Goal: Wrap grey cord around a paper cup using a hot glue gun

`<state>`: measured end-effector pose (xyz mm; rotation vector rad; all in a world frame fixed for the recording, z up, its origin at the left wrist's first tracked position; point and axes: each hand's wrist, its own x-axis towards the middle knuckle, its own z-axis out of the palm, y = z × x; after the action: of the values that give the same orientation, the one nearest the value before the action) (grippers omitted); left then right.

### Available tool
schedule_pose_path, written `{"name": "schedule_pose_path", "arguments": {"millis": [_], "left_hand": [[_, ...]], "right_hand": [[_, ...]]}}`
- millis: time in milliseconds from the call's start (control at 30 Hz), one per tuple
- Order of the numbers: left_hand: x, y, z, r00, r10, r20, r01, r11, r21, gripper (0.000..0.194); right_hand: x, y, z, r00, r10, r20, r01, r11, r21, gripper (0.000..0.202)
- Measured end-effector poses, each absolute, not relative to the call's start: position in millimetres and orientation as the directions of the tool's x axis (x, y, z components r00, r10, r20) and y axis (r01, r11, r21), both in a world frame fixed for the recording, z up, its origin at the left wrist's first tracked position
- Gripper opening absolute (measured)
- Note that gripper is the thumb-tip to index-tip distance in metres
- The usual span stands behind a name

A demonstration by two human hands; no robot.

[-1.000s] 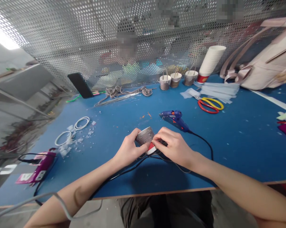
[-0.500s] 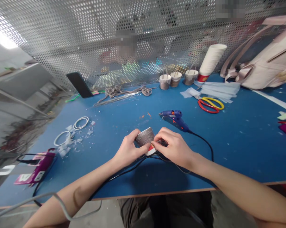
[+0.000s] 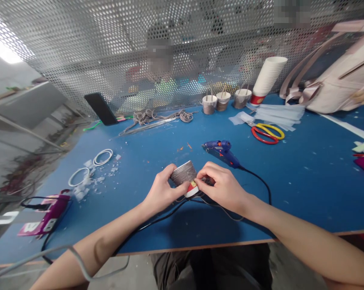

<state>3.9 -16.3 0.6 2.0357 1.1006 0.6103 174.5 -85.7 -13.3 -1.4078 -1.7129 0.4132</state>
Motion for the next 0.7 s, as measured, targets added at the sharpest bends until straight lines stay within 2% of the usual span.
{"name": "schedule_pose_path", "arguments": {"millis": [700], "left_hand": [[-0.2,-13.4,-2.7,0.555,0.823,0.123,0.451,-0.422,0.786,0.019]], "right_hand": [[178.5,-81.8,-14.8,0.036,0.928,0.372,0.573,0.286,-0.768,0.015]]}}
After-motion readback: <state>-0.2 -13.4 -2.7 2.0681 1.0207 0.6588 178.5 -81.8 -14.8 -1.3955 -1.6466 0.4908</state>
